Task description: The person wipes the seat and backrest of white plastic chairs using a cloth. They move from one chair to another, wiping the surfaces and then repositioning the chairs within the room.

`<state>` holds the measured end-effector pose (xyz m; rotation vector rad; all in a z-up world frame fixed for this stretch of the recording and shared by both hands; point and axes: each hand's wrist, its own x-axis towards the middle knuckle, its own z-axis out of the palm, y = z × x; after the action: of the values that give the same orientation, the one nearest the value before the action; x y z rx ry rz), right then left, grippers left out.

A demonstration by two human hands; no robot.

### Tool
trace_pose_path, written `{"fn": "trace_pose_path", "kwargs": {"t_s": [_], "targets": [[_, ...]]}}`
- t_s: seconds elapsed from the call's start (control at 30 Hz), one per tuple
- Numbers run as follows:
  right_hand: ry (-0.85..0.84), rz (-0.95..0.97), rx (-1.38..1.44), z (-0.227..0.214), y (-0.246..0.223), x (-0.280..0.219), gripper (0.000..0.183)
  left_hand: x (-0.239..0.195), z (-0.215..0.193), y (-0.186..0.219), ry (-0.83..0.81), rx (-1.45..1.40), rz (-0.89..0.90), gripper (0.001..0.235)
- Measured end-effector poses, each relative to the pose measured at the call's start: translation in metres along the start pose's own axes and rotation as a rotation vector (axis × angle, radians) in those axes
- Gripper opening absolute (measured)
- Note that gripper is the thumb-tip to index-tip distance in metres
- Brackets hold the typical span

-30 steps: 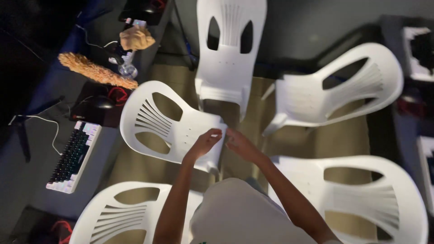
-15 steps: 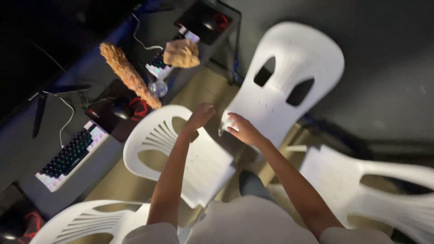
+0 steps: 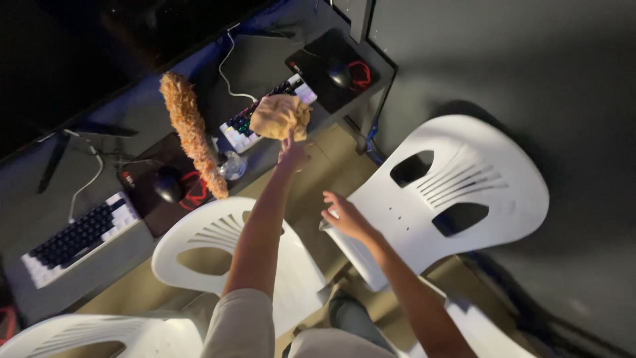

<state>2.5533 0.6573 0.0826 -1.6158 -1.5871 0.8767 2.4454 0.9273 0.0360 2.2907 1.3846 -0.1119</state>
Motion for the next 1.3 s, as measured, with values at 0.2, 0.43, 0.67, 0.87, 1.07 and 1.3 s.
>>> {"fn": "trace_pose_path", "kwargs": {"t_s": [0.2,0.43,0.67,0.87,1.07,1.3], "targets": [[-0.024,0.034,0.052,0.004,0.031,0.019,0.063,0.037,0.032,-0.038,0.298,-0.145,-0.04,0.062],[0.089,-0.013,0.172,0.014,0.017,0.07,0.061,-0.075,-0.047,-0.008,0.811,-0.554,0.155,0.01],[0.207,-0.183,0.274,0.053,-0.059,0.109,0.037,-0.189,-0.06,-0.051,0.529,-1.043,0.141,0.011],[0.12,-0.253,0.06,0.1,-0.123,0.106,0.028,-0.274,-0.096,-0.094,0.546,-0.865,0.181,0.032],[0.088,-0.197,0.048,0.144,-0.129,0.136,0.026,-0.298,-0.096,-0.149,0.608,-0.786,0.037,0.021],[0.356,-0.398,0.056,0.171,-0.094,0.229,0.106,-0.289,-0.112,-0.177,0.663,-0.936,-0.086,0.027]]}}
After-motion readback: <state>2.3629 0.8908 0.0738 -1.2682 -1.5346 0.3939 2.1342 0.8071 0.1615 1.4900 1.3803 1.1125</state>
